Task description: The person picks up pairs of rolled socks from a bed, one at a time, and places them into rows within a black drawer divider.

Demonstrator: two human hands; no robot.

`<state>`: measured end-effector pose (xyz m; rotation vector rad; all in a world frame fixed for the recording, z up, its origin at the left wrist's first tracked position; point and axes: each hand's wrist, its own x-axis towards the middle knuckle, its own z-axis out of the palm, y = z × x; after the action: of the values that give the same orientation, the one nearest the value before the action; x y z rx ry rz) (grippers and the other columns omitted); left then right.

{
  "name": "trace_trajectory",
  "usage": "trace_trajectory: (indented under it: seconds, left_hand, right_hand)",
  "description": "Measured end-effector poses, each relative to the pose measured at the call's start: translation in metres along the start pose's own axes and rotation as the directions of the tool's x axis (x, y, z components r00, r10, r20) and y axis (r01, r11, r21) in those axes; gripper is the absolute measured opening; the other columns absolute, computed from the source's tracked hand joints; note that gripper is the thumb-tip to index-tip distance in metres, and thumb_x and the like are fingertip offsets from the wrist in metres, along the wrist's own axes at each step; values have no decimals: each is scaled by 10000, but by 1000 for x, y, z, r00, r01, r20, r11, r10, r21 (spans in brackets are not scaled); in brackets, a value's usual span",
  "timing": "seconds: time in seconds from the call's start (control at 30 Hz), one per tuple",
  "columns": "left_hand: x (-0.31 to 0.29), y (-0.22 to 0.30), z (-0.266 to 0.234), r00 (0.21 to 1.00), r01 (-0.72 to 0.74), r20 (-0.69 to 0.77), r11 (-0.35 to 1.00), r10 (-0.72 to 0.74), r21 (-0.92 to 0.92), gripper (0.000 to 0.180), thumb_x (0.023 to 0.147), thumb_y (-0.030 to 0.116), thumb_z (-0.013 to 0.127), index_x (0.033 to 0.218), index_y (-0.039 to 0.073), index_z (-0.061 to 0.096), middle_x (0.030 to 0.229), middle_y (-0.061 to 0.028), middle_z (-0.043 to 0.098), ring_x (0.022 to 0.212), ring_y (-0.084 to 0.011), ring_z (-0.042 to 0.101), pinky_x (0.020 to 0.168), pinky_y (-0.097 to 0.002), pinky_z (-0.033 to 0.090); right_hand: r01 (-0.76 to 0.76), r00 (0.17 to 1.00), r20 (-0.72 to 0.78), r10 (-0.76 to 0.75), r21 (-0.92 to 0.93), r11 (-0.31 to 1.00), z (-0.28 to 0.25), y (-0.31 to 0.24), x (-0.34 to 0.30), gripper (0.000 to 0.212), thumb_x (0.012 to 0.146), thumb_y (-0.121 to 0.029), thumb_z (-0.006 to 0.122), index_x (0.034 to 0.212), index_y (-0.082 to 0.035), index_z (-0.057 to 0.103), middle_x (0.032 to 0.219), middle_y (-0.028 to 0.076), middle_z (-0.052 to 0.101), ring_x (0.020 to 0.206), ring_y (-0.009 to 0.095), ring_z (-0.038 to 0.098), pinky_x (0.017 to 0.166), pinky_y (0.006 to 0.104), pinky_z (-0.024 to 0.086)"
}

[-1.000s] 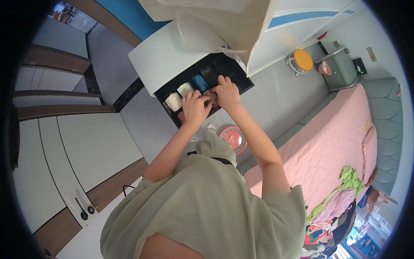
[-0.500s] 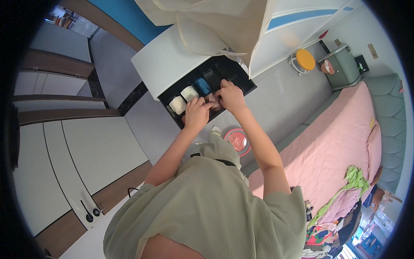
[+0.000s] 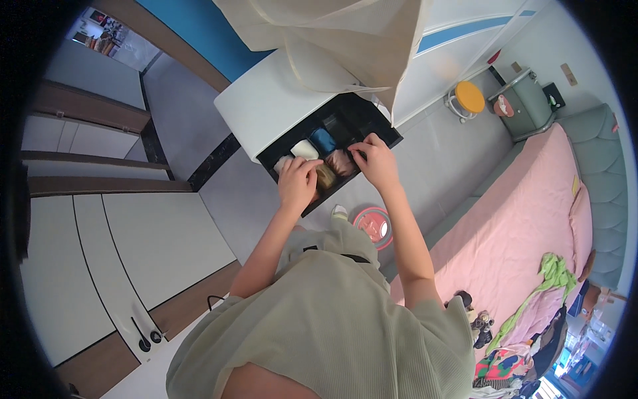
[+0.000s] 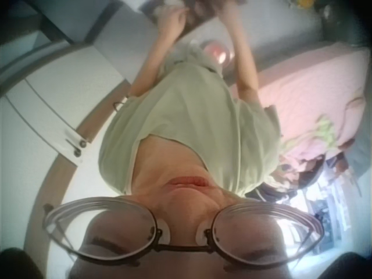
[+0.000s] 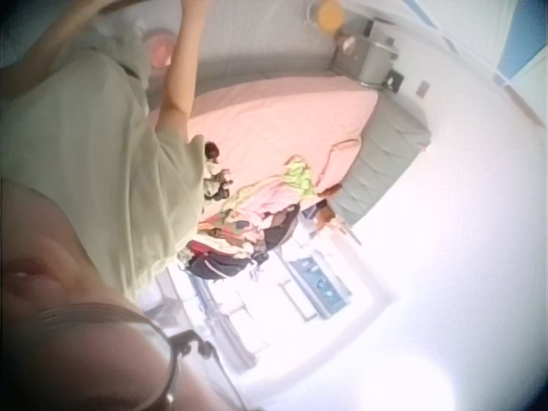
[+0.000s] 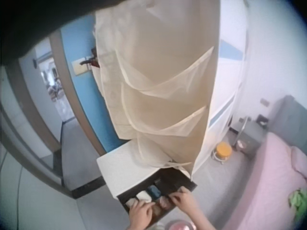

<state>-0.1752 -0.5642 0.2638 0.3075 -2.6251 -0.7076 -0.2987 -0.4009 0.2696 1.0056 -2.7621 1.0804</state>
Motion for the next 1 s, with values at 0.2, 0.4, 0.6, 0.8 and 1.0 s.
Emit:
trace_trajectory:
  seconds: [0.2, 0.4, 0.6, 0.8, 1.0]
  left_hand:
    - [-3, -6, -25, 998, -34, -56, 997, 30, -69, 161, 788, 88, 577, 903, 148, 672, 781, -40, 539, 781, -246, 510, 706, -363, 431]
    - [-22, -18, -47, 999, -19, -38, 986, 12, -166, 170, 810, 73, 554, 919, 141, 665, 788, -56, 548, 778, -260, 519, 680, -353, 440]
    - [-52, -43, -60, 996, 39, -67, 970, -57, -239, 176, 799, 93, 563, 930, 153, 664, 810, -43, 562, 794, -267, 527, 683, -367, 448]
    - [-73, -47, -77, 997, 77, 5, 932, -80, -354, 175, 805, 88, 555, 931, 147, 661, 790, -43, 556, 777, -251, 522, 681, -356, 438]
    - [-103, -39, -72, 999, 31, 21, 908, -24, -418, 175, 806, 85, 554, 931, 146, 661, 805, -38, 572, 754, -243, 520, 676, -349, 437]
  right_hand:
    - [-73, 997, 0, 73, -18, 997, 2, -32, -20, 109, 768, -168, 619, 845, -144, 692, 813, 56, 526, 779, 246, 572, 626, 353, 482]
    - [-66, 997, 27, 66, -5, 998, 17, -72, -39, 104, 754, -154, 626, 838, -147, 687, 819, 57, 533, 774, 248, 578, 629, 360, 486]
    - [14, 1000, 4, -14, -31, 999, 33, -110, -63, 106, 740, -149, 636, 834, -148, 686, 855, 44, 560, 791, 246, 588, 656, 355, 494]
    - [-49, 999, -13, 48, -111, 993, 40, -139, -104, 100, 741, -146, 635, 822, -161, 692, 795, 40, 560, 791, 238, 584, 673, 350, 495]
    - [-160, 987, 2, 161, -117, 980, 44, -147, -159, 98, 750, -143, 630, 814, -178, 696, 806, 29, 585, 788, 232, 586, 667, 354, 496]
